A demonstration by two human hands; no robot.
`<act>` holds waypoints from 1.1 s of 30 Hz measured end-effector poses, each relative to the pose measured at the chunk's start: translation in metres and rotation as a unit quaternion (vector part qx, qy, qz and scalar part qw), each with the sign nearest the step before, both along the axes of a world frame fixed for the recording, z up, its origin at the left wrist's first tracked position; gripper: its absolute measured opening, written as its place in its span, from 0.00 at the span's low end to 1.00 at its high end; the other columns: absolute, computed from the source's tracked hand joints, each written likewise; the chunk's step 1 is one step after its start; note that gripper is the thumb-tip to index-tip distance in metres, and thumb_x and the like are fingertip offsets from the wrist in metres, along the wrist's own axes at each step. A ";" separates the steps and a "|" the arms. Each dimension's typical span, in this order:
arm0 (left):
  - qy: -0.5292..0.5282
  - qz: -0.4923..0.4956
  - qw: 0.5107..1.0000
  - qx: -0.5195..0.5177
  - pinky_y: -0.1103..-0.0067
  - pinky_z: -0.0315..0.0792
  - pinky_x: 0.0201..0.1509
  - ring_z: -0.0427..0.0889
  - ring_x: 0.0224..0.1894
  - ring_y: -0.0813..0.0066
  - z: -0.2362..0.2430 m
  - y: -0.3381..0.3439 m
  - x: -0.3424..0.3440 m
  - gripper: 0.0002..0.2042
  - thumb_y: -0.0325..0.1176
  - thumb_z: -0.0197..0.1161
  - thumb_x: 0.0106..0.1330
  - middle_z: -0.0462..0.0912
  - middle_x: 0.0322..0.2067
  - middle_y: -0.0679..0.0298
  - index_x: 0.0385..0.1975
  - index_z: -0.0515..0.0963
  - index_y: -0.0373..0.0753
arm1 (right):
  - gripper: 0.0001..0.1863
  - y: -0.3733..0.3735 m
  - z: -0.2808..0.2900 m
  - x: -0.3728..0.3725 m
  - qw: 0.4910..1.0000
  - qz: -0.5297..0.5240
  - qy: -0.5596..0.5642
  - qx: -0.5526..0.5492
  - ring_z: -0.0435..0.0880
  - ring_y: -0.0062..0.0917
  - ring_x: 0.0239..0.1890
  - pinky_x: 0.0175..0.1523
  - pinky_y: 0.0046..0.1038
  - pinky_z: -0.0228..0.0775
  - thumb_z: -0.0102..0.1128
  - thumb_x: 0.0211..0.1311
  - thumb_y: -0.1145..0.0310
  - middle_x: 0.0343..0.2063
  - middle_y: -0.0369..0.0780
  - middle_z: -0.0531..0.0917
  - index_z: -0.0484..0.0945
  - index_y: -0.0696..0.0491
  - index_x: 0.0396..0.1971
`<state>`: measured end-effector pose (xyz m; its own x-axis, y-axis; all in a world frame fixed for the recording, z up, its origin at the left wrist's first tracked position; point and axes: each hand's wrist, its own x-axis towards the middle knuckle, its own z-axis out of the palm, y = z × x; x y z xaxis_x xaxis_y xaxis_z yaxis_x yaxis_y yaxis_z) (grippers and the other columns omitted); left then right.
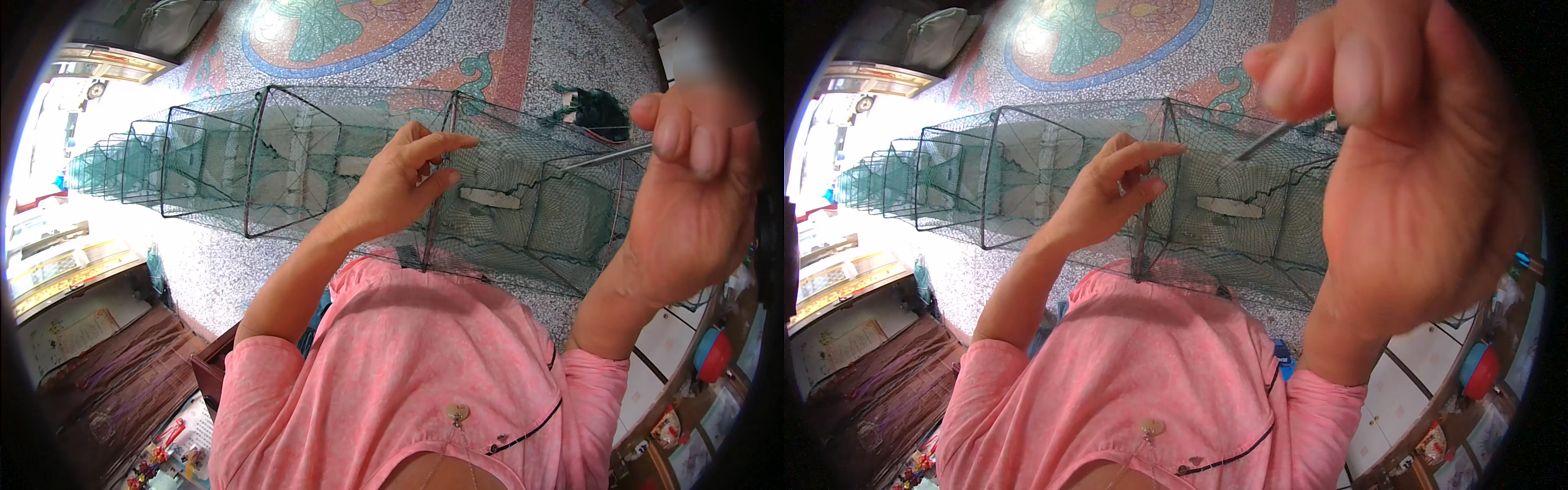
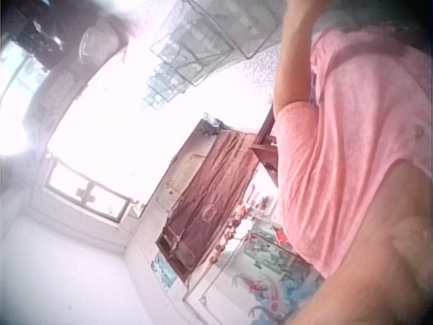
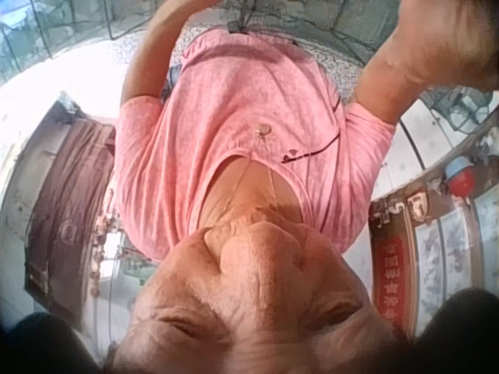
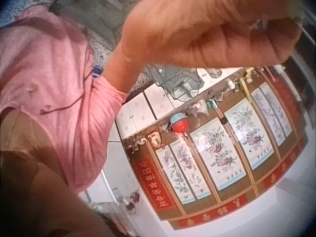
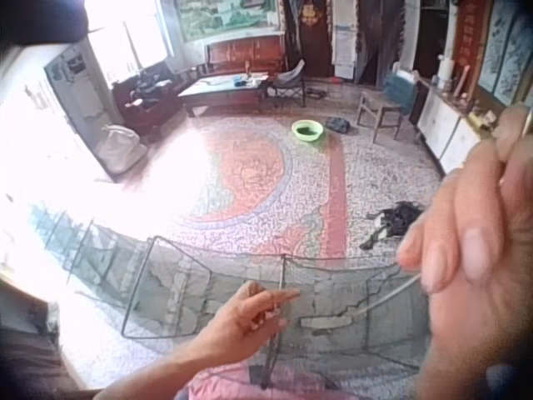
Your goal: The person repairs a green mesh fishing net by hand using a needle, threading it through the net and tying knots to secure the structure.
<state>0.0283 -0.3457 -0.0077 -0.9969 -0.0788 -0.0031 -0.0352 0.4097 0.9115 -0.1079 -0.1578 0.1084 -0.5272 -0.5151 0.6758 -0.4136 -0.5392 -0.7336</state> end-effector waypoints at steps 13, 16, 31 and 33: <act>-0.047 0.009 0.971 0.234 0.81 0.67 0.43 0.72 0.38 0.80 0.009 -0.040 -0.006 0.06 0.34 0.53 0.63 0.74 0.34 0.67 0.29 0.73 0.38 | 0.06 0.051 -0.005 -0.016 0.792 -0.123 -0.146 0.580 0.69 0.08 0.16 0.19 0.11 0.56 0.58 0.58 0.69 0.20 0.32 0.77 0.78 0.57 0.30; -0.026 0.028 0.959 0.281 0.81 0.68 0.42 0.74 0.37 0.79 0.015 -0.030 -0.015 0.07 0.35 0.53 0.64 0.76 0.36 0.65 0.29 0.73 0.39 | 0.07 0.048 -0.022 -0.024 0.852 -0.284 -0.117 0.424 0.66 0.07 0.17 0.20 0.11 0.56 0.55 0.62 0.67 0.21 0.31 0.76 0.77 0.55 0.33; -0.077 0.083 0.972 0.207 0.88 0.65 0.24 0.74 0.23 0.87 0.012 -0.035 -0.015 0.07 0.34 0.50 0.68 0.80 0.32 0.67 0.31 0.70 0.38 | 0.04 -0.019 -0.107 0.023 0.862 -0.197 0.119 0.451 0.75 0.31 0.32 0.36 0.29 0.67 0.62 0.49 0.73 0.27 0.37 0.75 0.79 0.53 0.28; -0.073 0.085 0.974 0.194 0.88 0.66 0.24 0.74 0.22 0.87 0.009 -0.034 -0.015 0.06 0.32 0.50 0.67 0.81 0.32 0.66 0.31 0.70 0.37 | 0.04 -0.019 -0.110 0.022 0.875 -0.187 0.089 0.438 0.75 0.30 0.32 0.36 0.28 0.67 0.62 0.50 0.73 0.26 0.37 0.75 0.79 0.53 0.27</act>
